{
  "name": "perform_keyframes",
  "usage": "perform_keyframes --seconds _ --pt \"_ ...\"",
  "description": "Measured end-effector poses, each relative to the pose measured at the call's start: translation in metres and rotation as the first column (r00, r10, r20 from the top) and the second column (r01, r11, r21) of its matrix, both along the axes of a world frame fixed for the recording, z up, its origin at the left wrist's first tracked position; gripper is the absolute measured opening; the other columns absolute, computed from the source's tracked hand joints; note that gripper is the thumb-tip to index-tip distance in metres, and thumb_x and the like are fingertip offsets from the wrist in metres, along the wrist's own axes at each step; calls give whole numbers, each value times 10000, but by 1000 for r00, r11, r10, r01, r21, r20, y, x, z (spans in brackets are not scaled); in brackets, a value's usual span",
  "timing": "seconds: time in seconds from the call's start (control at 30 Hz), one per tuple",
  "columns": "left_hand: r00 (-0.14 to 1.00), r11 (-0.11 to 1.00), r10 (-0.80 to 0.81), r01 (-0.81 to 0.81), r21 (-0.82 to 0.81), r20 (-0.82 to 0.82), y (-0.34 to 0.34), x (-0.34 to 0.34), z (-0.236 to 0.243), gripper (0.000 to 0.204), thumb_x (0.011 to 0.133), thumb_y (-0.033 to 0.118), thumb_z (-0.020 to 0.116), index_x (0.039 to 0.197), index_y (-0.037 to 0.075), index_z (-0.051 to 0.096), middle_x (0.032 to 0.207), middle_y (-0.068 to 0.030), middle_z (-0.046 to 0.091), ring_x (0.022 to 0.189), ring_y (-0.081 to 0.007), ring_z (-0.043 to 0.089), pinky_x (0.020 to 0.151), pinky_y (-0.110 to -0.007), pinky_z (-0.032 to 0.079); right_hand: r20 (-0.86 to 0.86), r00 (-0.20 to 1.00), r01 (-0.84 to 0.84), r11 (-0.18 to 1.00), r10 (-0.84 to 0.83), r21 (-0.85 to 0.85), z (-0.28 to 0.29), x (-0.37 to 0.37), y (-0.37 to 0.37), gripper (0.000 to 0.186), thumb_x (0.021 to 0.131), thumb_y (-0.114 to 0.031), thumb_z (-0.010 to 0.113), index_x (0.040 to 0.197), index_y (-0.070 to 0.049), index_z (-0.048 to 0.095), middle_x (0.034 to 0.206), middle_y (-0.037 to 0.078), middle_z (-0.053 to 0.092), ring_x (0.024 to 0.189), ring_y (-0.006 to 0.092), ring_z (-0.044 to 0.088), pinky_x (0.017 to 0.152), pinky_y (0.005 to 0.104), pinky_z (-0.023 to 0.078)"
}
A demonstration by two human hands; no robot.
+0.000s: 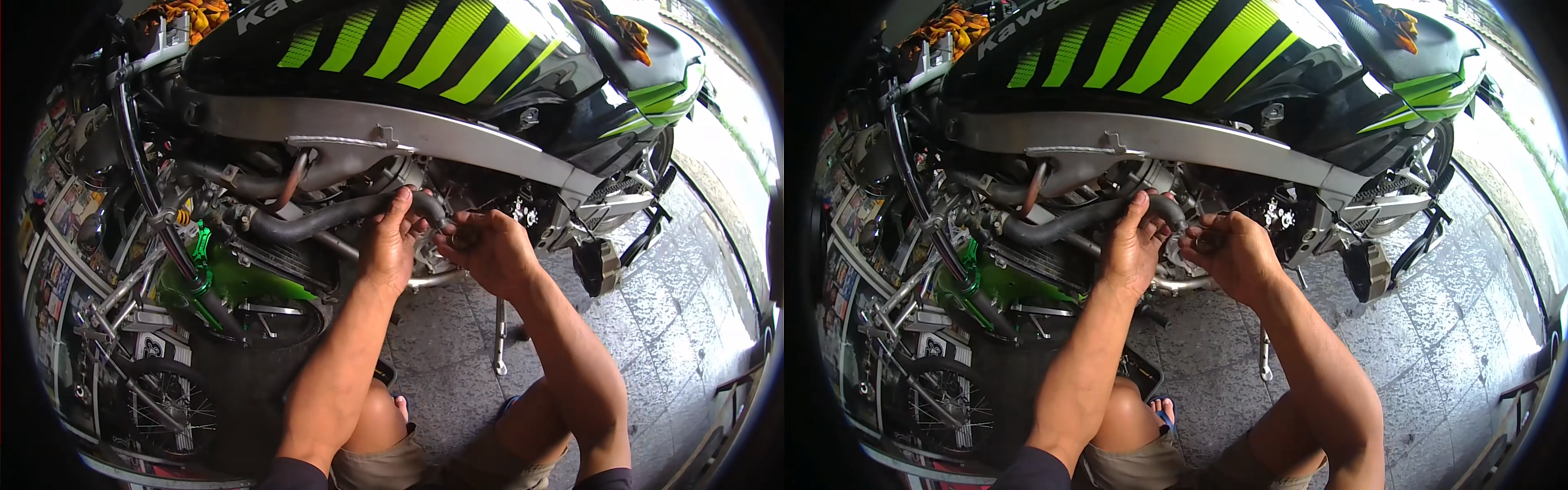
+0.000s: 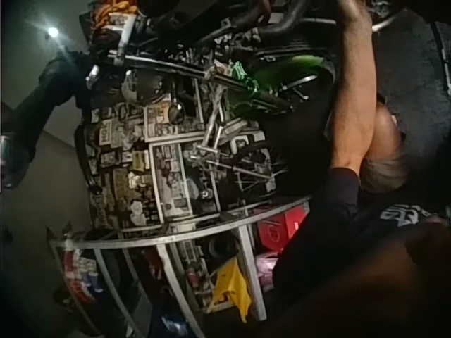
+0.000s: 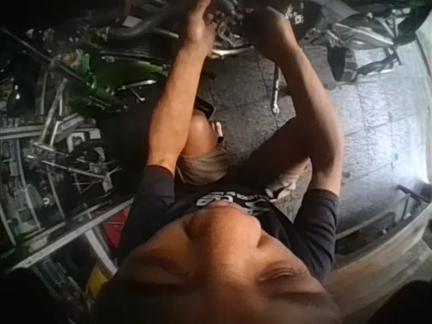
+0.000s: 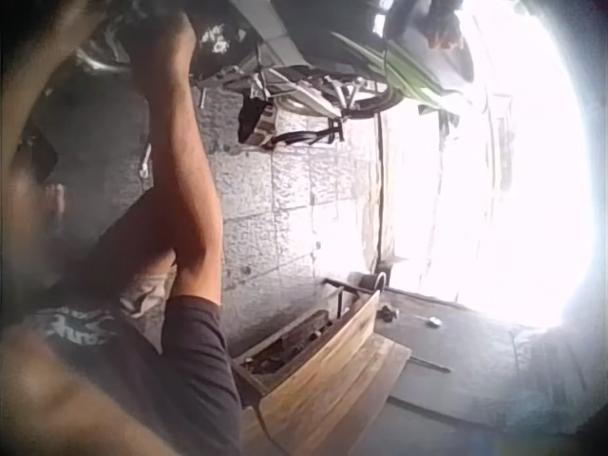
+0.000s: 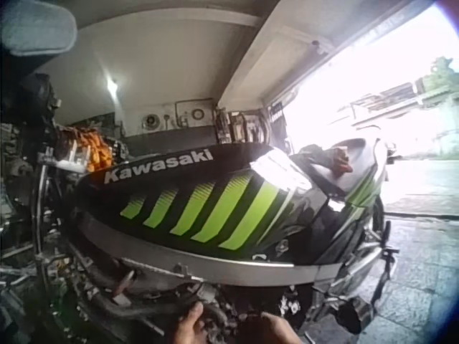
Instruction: The person detaches a hose, selects a bracket, nuts, and bolts from a tray, and installs the bracket onto a motorcycle engine before fitting the cylinder onto the engine block.
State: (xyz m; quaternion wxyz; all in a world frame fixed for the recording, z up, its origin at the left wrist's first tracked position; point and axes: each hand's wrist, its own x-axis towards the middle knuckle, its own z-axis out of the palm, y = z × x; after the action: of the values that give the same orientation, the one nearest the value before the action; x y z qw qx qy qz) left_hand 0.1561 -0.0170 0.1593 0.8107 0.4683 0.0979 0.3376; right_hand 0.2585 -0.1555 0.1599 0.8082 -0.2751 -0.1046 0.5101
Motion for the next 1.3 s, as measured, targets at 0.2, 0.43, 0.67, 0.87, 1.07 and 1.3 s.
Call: perform_keyframes --seconds 0.2,0.43,0.67,0.87,1.07,1.3 --pt "1000 1000 -16 16 24 5 1 -2 4 325 858 382 706 1068 147 627 1038 -7 665 954 -103 580 847 -302 405 187 974 -135 991 129 22 -6 -4 -8 463 765 166 359 1209 83 458 1140 200 545 1075 302 602 976 395 508" --pt "999 998 -21 23 65 -34 7 -6 -6 285 867 370 697 1043 150 655 1064 -32 680 964 -105 587 861 -300 404 295 943 -142 988 151 -53 -15 -1 -12 465 769 156 391 1229 103 437 1169 211 540 1086 311 600 990 394 501" --pt "998 991 11 -3 133 -59 5 -15 -7 241 883 326 691 1028 134 670 1052 -48 689 929 -104 602 827 -298 425 760 589 -55 953 273 -299 -19 1 -16 518 832 79 492 1344 107 413 1228 199 583 1157 267 579 1027 359 452" --pt "997 989 -1 12 150 -73 7 -19 -8 254 884 323 697 1039 124 667 1030 -48 690 948 -106 602 818 -292 431 827 522 1 970 208 -245 -20 -4 -14 483 889 -42 601 1335 71 456 1243 172 598 1175 225 566 1026 344 434" --pt "997 986 -14 25 163 -71 12 -19 -11 275 884 330 697 1060 121 659 1051 -52 684 982 -112 601 837 -297 430 882 437 120 961 174 -249 -13 -8 -12 487 879 -72 647 1310 70 472 1204 161 613 1138 217 578 1005 339 446" --pt "998 986 -16 26 162 -60 9 -17 -10 264 889 310 692 1067 118 654 1059 -59 683 1004 -127 602 851 -309 431 831 555 174 971 38 -161 -10 -14 1 472 820 -85 725 1214 77 521 1132 141 627 1054 180 592 943 328 475"
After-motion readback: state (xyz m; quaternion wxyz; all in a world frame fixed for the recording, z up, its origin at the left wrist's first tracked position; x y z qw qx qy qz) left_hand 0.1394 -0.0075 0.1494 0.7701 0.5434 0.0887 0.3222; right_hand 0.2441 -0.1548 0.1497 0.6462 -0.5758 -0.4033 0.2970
